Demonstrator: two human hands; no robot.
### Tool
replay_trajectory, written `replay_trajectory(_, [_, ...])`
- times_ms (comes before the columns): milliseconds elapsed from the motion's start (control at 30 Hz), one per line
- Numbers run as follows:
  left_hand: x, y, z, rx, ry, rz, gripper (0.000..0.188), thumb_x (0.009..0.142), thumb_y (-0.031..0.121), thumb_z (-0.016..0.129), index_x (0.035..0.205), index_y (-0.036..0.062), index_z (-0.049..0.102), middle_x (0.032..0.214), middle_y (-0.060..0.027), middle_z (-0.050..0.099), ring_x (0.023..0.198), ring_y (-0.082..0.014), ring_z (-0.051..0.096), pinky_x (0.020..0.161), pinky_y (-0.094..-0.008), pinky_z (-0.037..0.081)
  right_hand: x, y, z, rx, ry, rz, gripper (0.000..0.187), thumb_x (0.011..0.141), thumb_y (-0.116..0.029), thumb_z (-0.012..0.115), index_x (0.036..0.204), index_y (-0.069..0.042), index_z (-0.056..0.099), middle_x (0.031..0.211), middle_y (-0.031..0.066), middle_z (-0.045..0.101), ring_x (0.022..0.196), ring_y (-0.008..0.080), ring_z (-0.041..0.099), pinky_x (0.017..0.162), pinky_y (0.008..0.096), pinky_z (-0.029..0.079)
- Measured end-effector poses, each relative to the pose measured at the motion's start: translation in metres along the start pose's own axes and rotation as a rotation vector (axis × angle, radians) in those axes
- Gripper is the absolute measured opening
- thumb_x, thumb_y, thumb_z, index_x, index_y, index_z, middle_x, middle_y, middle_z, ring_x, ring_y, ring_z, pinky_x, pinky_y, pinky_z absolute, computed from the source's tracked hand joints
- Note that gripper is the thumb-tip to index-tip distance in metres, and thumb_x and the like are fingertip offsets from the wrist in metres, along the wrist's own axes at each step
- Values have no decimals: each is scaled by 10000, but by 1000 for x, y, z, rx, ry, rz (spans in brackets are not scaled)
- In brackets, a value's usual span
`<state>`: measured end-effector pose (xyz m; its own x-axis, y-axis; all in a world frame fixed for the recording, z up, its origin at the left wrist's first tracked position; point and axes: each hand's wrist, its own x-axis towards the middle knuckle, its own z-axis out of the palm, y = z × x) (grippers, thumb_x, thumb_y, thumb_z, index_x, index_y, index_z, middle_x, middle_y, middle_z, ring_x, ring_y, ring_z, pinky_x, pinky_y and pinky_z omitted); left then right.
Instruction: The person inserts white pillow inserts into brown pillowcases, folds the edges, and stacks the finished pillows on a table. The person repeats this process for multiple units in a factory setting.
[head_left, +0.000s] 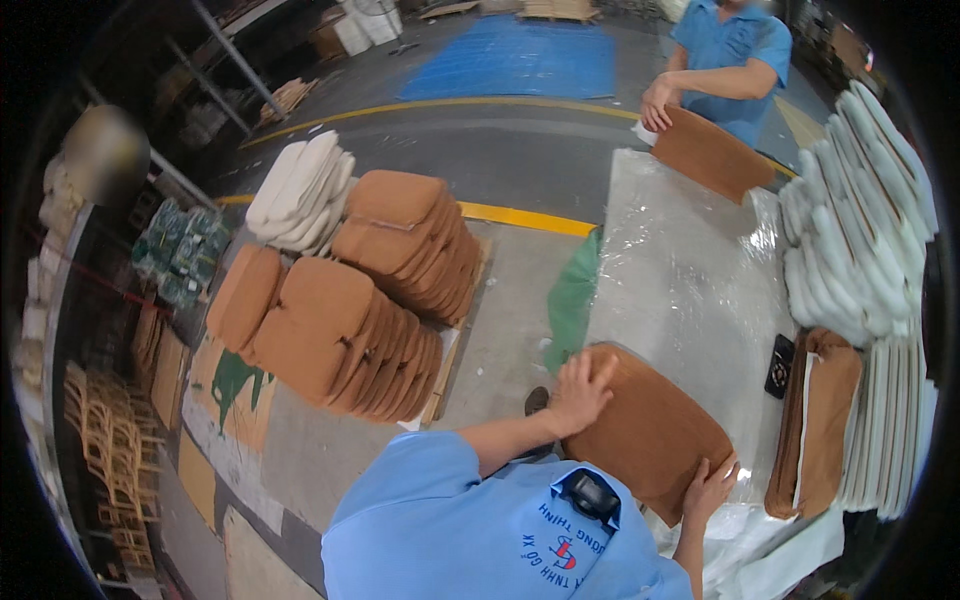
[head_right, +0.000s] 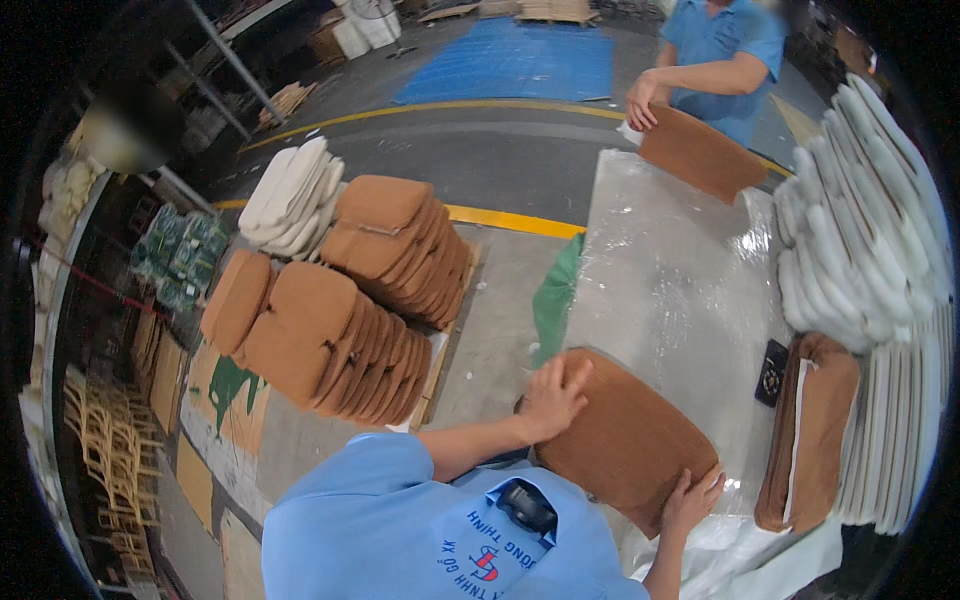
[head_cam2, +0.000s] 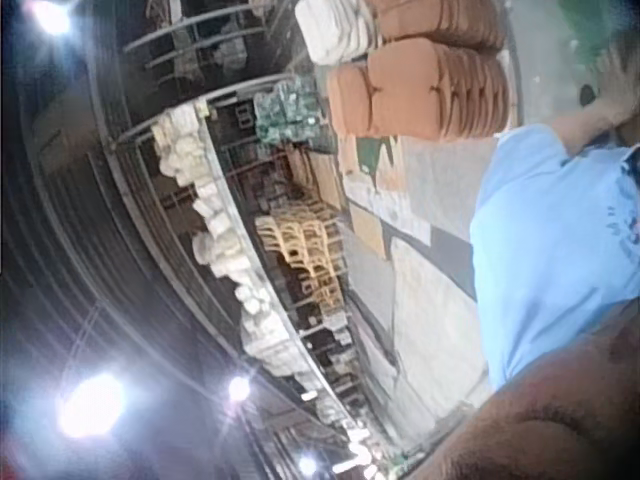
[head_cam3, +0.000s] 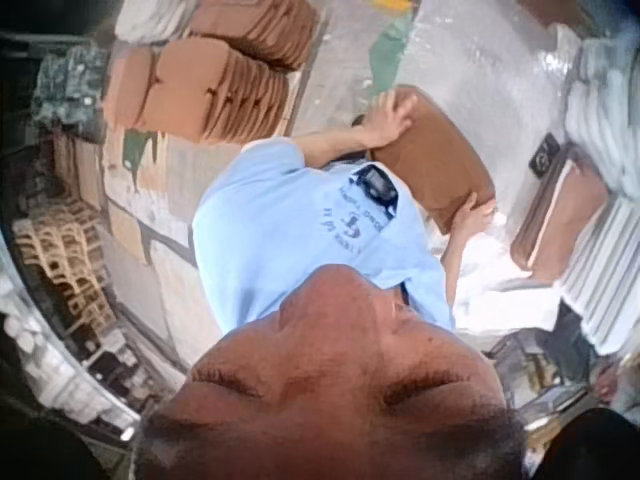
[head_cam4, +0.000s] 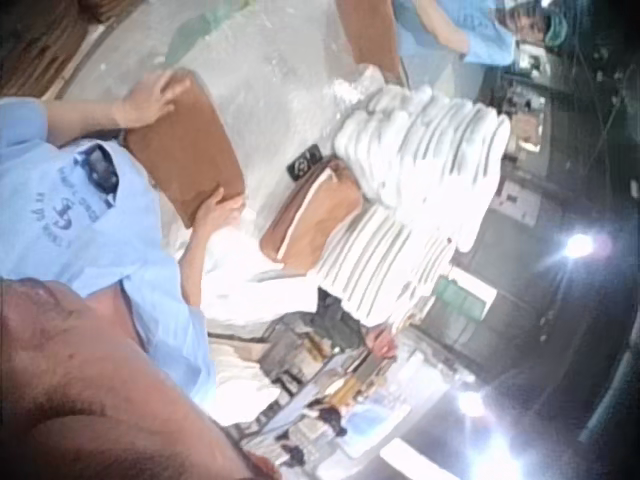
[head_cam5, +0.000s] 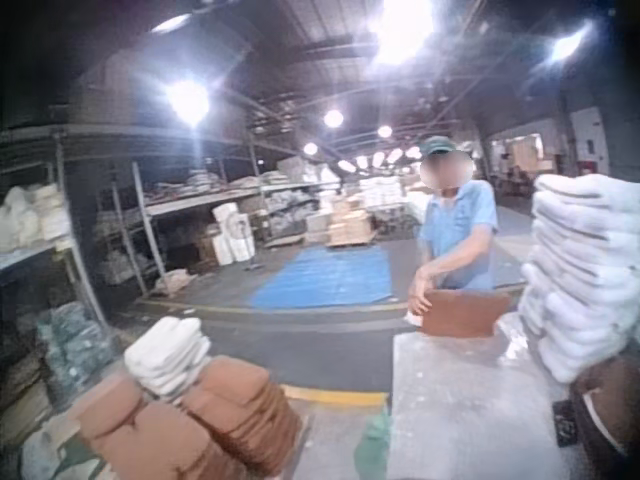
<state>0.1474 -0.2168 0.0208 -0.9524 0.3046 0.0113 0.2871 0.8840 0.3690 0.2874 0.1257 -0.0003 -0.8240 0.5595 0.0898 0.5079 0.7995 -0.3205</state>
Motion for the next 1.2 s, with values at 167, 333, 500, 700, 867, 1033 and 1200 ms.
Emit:
replay_trajectory(167, [-27,0,3,100,34,160,806,1020,539,599,1680,151,346,1737,-317,129,1571,-594,134,1273,-670,171,-25,-47,0,-406,-204,-189,922,987,-599,588,1716,-146,251,1789,178,129,1630,474,92,1248,677,216])
replay_trajectory(333, [-30,0,3,73,94,195,785,1023,550,584,1682,191,353,1754,-274,138,1574,-592,137,1258,-696,180,-27,-49,-1,-397,-100,-240,921,988,-593,588,1721,-161,236,1792,163,130,1627,473,114,1247,675,217])
replay_trajectory(500, [-37,-4,-11,6,87,172,718,1014,460,645,1652,225,413,1738,-272,204,1582,-523,218,1254,-654,241,-22,-43,-9,-183,-113,-259,816,1018,-470,604,1687,-104,313,1760,210,203,1597,474,216,1244,608,285])
replay_trajectory(700, [-43,-13,-12,-711,-9,-413,833,948,459,765,1629,132,415,1590,-306,435,1415,-465,500,1142,-513,453,1,29,6,499,-60,297,697,1058,-421,645,1569,7,441,1490,246,573,1377,414,560,1125,503,456])
replay_trajectory(867, [-31,-64,-23,-1216,-369,-592,578,870,400,906,1281,51,697,1197,-75,744,1091,-183,676,946,-342,539,-11,14,-13,1199,-512,459,693,1038,-515,674,1497,-16,535,1393,157,660,1265,315,648,1047,451,522])
replay_trajectory(1033, [-80,-115,-43,-1574,-300,-439,674,892,351,896,1425,96,571,1304,-45,669,1111,-165,648,908,-359,540,-48,-18,-46,1277,-634,527,606,1028,-309,730,1522,-7,553,1454,170,644,1322,326,622,1102,467,521])
replay_trajectory(1200, [-179,-214,-99,-1858,-246,-430,745,944,278,843,1567,168,450,1506,-64,581,1379,-203,562,1091,-436,514,-90,-138,-11,1410,-794,155,626,998,-226,693,1546,1,492,1459,158,623,1315,308,625,1107,453,518])
